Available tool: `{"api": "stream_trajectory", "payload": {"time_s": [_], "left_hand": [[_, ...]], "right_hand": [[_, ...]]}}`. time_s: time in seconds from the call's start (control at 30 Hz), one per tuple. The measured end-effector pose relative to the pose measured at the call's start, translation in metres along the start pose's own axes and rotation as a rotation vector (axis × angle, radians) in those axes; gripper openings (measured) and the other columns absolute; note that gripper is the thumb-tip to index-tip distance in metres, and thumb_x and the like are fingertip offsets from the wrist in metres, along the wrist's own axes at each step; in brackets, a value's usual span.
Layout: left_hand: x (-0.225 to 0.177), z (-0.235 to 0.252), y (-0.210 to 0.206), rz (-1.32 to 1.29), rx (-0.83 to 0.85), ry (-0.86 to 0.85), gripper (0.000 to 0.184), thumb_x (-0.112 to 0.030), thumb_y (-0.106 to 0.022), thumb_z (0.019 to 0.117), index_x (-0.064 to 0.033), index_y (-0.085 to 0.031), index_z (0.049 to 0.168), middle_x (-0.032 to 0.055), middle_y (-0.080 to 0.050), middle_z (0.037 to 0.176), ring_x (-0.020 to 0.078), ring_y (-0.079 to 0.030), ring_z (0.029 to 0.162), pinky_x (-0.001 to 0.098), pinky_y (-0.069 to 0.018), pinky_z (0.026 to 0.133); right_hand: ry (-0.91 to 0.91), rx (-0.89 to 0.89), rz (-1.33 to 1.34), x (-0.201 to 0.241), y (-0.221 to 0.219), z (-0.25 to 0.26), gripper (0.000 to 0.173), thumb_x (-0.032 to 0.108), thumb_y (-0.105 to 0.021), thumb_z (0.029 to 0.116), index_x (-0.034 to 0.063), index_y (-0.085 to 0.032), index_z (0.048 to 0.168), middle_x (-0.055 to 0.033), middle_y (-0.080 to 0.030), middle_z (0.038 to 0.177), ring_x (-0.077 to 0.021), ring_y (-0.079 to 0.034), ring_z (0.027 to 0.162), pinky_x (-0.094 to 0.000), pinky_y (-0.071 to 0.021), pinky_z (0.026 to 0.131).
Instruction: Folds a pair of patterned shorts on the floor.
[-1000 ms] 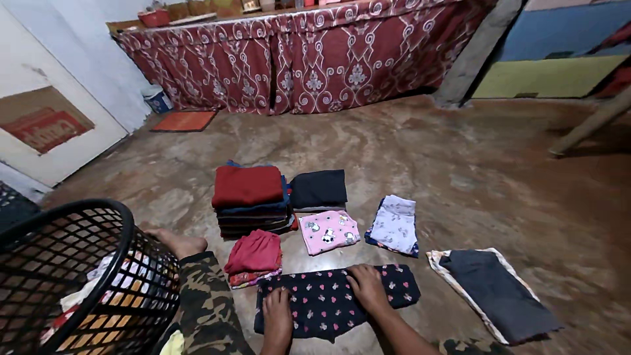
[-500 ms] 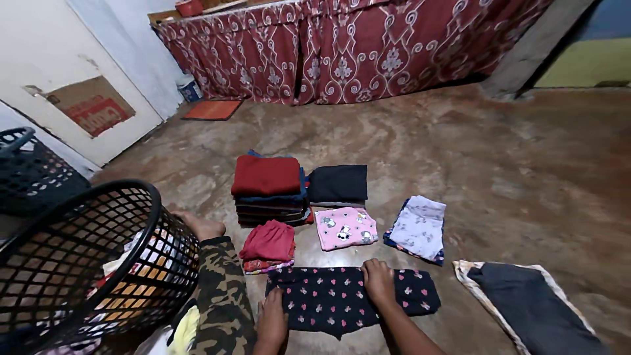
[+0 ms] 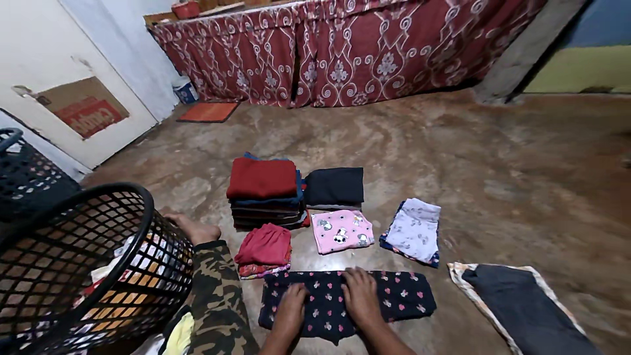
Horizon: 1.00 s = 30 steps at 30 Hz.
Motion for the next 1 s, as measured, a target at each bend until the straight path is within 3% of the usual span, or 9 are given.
{"api": "stream_trajectory", "payload": {"time_s": [0.07, 0.17, 0.3, 0.47, 0.6, 0.67, 0.73, 0.83, 1.0], "left_hand": [[-0.012, 0.007, -0.021, 0.005, 0.014, -0.112, 0.033, -0.008, -0.050, 0.1038, -0.0059, -0.066, 0.132, 0.0137, -0.057, 0.146, 0.0301, -0.048, 0.142, 0.0466, -0.0344, 0.121], [-0.008, 0.010, -0.053, 0.111, 0.036, -0.163, 0.049, -0.033, -0.039, 0.1094, -0.0190, -0.045, 0.156, 0.0016, -0.034, 0.166, 0.0237, -0.024, 0.156, 0.0542, -0.0135, 0.127], [0.006, 0.011, -0.058, 0.215, 0.012, -0.082, 0.060, -0.051, -0.031, 0.1076, -0.0282, -0.031, 0.163, -0.0082, -0.020, 0.171, 0.0214, -0.010, 0.159, 0.0607, -0.0053, 0.126], [0.041, 0.013, -0.029, 0.219, -0.167, 0.028, 0.053, -0.044, -0.032, 0.1077, -0.0308, -0.041, 0.158, -0.0058, -0.031, 0.167, 0.0298, -0.022, 0.157, 0.0669, -0.0116, 0.122], [0.059, 0.013, -0.016, 0.231, -0.089, 0.135, 0.053, -0.040, -0.030, 0.1094, -0.0316, -0.033, 0.161, -0.0058, -0.024, 0.170, 0.0274, -0.015, 0.158, 0.0618, -0.0102, 0.124], [0.060, 0.014, -0.016, 0.241, -0.101, 0.128, 0.053, -0.040, -0.031, 0.1091, -0.0302, -0.034, 0.161, -0.0053, -0.025, 0.169, 0.0281, -0.016, 0.158, 0.0626, -0.0104, 0.124], [0.059, 0.015, -0.018, 0.249, -0.117, 0.121, 0.053, -0.040, -0.031, 0.1091, -0.0297, -0.035, 0.161, -0.0050, -0.025, 0.169, 0.0280, -0.016, 0.158, 0.0630, -0.0105, 0.123], [0.059, 0.013, -0.019, 0.253, -0.137, 0.118, 0.053, -0.040, -0.032, 0.1085, -0.0288, -0.036, 0.161, -0.0037, -0.027, 0.169, 0.0290, -0.018, 0.157, 0.0626, -0.0116, 0.123], [0.058, 0.013, -0.019, 0.252, -0.137, 0.118, 0.053, -0.040, -0.031, 0.1086, -0.0291, -0.036, 0.161, -0.0046, -0.026, 0.169, 0.0281, -0.017, 0.158, 0.0616, -0.0106, 0.124]], "right_hand": [[0.018, 0.089, 0.021, 0.021, -0.020, -0.016, 0.044, 0.022, -0.057, 0.1009, 0.0066, -0.060, 0.142, -0.0139, -0.052, 0.153, -0.0405, -0.040, 0.147, -0.0654, -0.0297, 0.117], [-0.005, 0.246, -0.024, 0.027, -0.056, -0.037, 0.062, 0.035, -0.047, 0.1057, 0.0032, -0.037, 0.158, -0.0128, -0.027, 0.168, -0.0344, -0.020, 0.157, -0.0604, -0.0141, 0.125], [-0.035, 0.283, -0.096, 0.014, -0.061, -0.038, 0.069, 0.048, -0.036, 0.1072, 0.0063, -0.027, 0.162, -0.0085, -0.018, 0.171, -0.0295, -0.012, 0.159, -0.0576, -0.0074, 0.127], [-0.182, 0.151, -0.146, -0.038, -0.029, -0.030, 0.067, 0.048, -0.036, 0.1072, 0.0097, -0.030, 0.162, -0.0092, -0.026, 0.169, -0.0326, -0.020, 0.157, -0.0620, -0.0108, 0.125], [-0.283, 0.127, -0.136, -0.072, -0.007, -0.020, 0.058, 0.040, -0.037, 0.1090, 0.0135, -0.036, 0.161, -0.0060, -0.029, 0.168, -0.0337, -0.019, 0.157, -0.0616, -0.0088, 0.125], [-0.310, 0.064, 0.013, -0.079, 0.008, -0.011, 0.045, 0.022, -0.046, 0.1070, 0.0112, -0.053, 0.150, -0.0117, -0.041, 0.162, -0.0366, -0.029, 0.153, -0.0609, -0.0164, 0.124], [-0.351, -0.051, 0.084, -0.088, 0.031, -0.004, 0.032, 0.007, -0.053, 0.1012, 0.0060, -0.071, 0.128, -0.0187, -0.058, 0.145, -0.0414, -0.047, 0.140, -0.0601, -0.0349, 0.116], [-0.436, -0.084, 0.085, -0.106, 0.051, -0.002, 0.026, 0.002, -0.054, 0.0995, 0.0028, -0.074, 0.115, -0.0199, -0.068, 0.127, -0.0429, -0.055, 0.128, -0.0565, -0.0396, 0.113], [-0.470, -0.068, 0.050, -0.115, 0.051, 0.004, 0.018, 0.008, -0.066, 0.0961, 0.0028, -0.076, 0.110, -0.0204, -0.068, 0.122, -0.0415, -0.058, 0.123, -0.0554, -0.0414, 0.111]]}}
Point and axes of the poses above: each hand's wrist, its own z-axis towards the middle knuckle, its own y-axis out of the back of the hand, x = y × z, the point moved 9 cm from there along z, towards the middle knuckle
